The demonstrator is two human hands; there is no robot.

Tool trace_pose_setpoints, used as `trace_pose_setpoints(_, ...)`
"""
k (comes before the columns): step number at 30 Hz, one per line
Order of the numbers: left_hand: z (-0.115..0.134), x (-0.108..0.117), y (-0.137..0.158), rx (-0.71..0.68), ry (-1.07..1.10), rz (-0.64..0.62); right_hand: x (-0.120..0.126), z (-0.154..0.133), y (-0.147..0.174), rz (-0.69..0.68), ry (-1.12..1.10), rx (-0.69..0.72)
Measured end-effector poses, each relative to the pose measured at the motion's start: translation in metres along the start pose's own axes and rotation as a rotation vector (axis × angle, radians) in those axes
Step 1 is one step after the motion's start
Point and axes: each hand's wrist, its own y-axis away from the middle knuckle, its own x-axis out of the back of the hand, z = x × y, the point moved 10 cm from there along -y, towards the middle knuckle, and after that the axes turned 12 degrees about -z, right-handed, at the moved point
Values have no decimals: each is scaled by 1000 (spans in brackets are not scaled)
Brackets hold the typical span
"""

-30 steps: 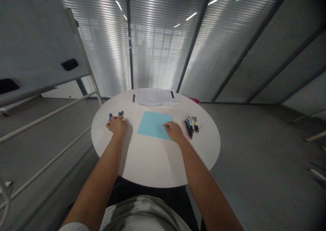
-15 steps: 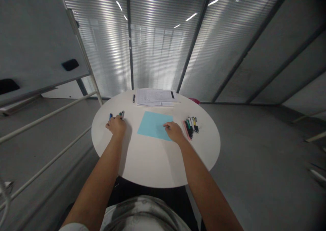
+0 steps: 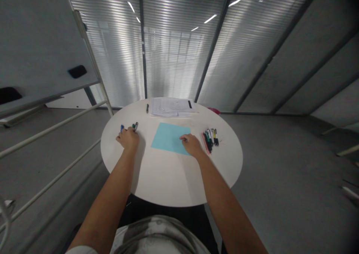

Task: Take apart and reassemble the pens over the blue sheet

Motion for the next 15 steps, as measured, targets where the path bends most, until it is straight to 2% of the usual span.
trace_pose_setpoints(9,-3,-1,1,19,-47,55,1,-2,2,4,19,2)
trace_pose_setpoints(15,-5,6,2,9,87,98,2,-2,2,8,7,10)
